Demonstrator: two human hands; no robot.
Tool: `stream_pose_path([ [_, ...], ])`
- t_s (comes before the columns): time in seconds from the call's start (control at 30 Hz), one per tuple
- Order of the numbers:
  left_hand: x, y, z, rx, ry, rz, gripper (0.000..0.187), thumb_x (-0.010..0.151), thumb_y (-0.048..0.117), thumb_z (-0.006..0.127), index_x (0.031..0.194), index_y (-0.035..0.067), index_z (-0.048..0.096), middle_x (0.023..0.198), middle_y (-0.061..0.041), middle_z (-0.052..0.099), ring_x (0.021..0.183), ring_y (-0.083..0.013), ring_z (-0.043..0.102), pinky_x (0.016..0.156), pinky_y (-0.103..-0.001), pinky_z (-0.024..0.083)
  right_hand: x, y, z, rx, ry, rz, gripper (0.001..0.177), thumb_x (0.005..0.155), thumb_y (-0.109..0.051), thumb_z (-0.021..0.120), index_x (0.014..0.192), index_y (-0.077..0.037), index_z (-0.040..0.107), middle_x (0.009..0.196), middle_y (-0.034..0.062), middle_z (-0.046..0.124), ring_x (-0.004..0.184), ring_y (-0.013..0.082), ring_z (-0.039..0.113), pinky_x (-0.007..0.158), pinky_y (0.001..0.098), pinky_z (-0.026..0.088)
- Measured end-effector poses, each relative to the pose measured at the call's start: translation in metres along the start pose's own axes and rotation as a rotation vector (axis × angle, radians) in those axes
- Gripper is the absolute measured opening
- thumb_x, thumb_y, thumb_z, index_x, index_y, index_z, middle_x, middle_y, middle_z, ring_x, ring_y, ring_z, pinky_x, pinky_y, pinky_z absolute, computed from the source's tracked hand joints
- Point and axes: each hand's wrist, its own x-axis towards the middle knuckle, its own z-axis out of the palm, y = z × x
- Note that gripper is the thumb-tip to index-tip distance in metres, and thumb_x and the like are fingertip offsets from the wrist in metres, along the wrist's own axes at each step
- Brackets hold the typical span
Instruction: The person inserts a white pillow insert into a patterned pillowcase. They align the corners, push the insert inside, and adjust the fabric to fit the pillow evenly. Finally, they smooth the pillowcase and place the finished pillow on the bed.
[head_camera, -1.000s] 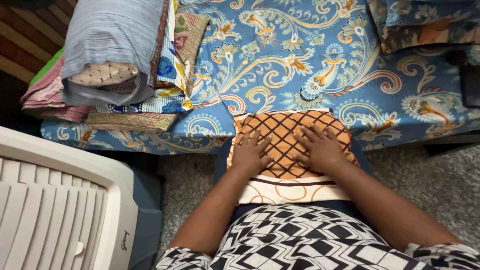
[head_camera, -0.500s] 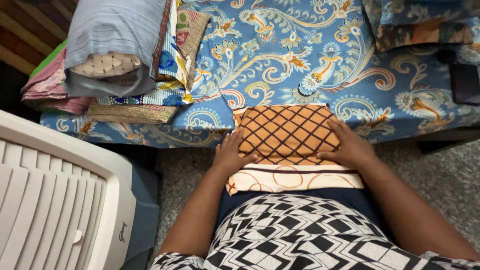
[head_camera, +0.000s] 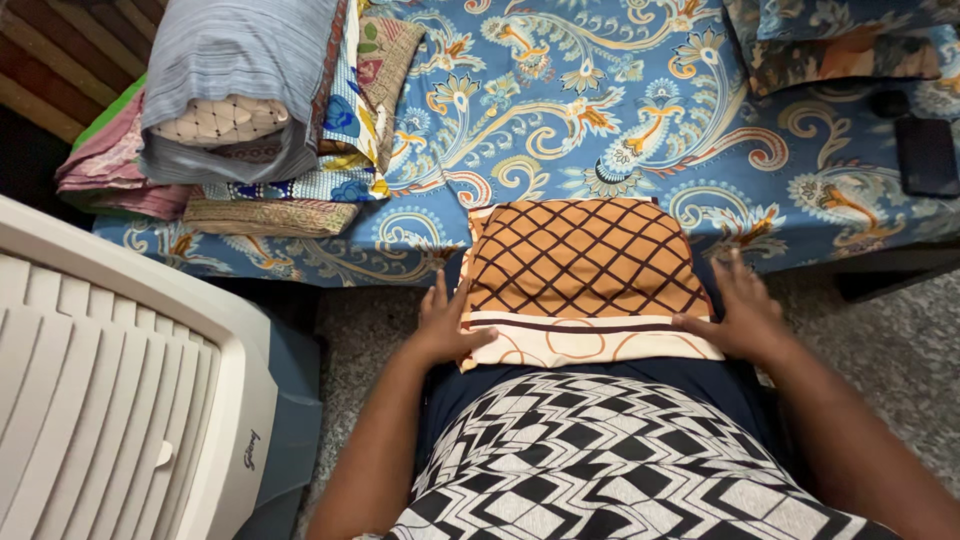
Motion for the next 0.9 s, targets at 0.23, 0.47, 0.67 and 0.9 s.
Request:
stream_pose_path([
  [0.23,-0.025,0.009,-0.007,-0.041,0.164,0.194,0.079,0.068,0.059,0.084,0.136,0.026,0.065,0.160,-0.009,0.039,0.146,-0.0356,0.032,0.118,-0.053,0.028,-0.043,-0.033,-0.012,0.023,0.125,-0.364,0.039,0.078,-0.049,0.075,0.107,-0.022,0.074,0.136,0.0010,0.065,0.124,0.0293,0.056,0.104,0.0484,0.040],
  [0.47,-0.039,0.022,-0.030,-0.123,0.108,0.288,0.040,0.067,0.042,0.086,0.098,0.017,0.079,0.114,-0.006,0.069,0.116,-0.0284,0.054,0.101,-0.041,0.045,-0.051,-0.048,-0.027,0.015,-0.042,-0.248,0.032,0.084,-0.046,0.075,0.106,-0.023,0.074,0.091,-0.0001,0.071,0.094,0.0202,0.065,0.094,0.0425,0.042],
  [0.67,-0.047,0.036,-0.037,-0.137,0.021,0.198,0.034,0.067,0.040,0.088,0.088,0.016,0.077,0.095,-0.003,0.071,0.105,-0.0243,0.062,0.094,-0.039,0.049,-0.049,-0.048,-0.026,0.036,-0.018,-0.439,0.017,0.084,-0.033,0.073,0.087,-0.017,0.077,0.101,0.0036,0.071,0.105,0.0230,0.062,0.090,0.0437,0.045],
  [0.9,-0.055,0.045,-0.042,-0.105,0.012,0.402,0.051,0.060,0.043,0.094,0.098,0.014,0.076,0.110,-0.007,0.067,0.117,-0.0304,0.053,0.100,-0.042,0.043,-0.054,-0.056,-0.038,0.259,-0.124,-0.518,0.049,0.074,-0.037,0.084,0.114,-0.010,0.073,0.110,0.0086,0.070,0.107,0.0290,0.062,0.091,0.0429,0.050],
])
